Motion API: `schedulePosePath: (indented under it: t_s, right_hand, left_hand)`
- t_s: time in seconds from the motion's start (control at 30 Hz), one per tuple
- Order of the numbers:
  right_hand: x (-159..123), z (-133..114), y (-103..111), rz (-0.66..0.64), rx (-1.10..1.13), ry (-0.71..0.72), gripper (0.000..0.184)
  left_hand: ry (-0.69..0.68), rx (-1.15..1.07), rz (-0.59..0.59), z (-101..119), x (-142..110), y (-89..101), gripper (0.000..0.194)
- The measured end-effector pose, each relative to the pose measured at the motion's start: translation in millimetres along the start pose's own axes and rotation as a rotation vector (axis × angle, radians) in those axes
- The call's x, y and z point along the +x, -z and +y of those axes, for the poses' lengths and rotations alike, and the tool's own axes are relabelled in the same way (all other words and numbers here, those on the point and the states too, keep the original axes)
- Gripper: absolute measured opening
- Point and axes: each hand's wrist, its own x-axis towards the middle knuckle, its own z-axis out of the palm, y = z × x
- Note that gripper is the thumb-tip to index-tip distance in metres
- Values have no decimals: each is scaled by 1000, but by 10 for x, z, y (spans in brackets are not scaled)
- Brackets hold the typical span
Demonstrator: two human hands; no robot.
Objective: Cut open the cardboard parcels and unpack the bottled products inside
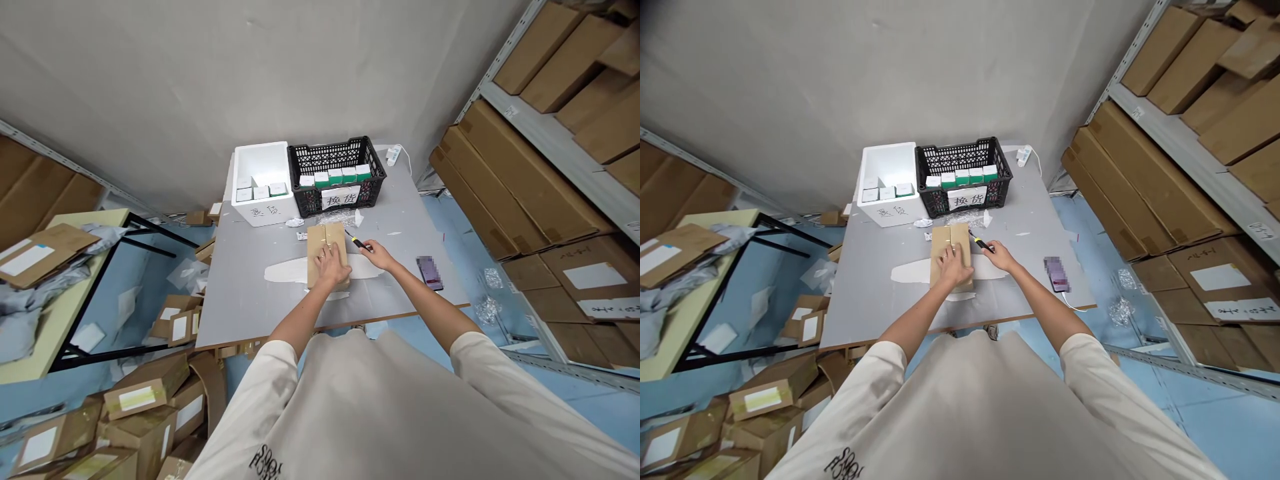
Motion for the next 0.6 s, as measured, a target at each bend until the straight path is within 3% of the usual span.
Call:
schedulePosePath:
  t_s: [0.17, 0.3, 0.4, 0.6]
  right_hand:
    - [41, -3, -76, 1, 177, -75, 34]
    - [-21, -109, -198, -78, 321, -126, 36]
    - [-128, -196, -315, -180, 452, -197, 30]
    - [-292, -220, -428, -365, 589, -258, 26]
  left_hand:
    - [-281, 61, -133, -391, -50, 114, 108]
    - [-486, 106, -197, -747, -52, 269, 110]
    - [-483, 148, -156, -863, -67, 333, 101]
    - [-439, 146, -45, -814, -146, 261, 83]
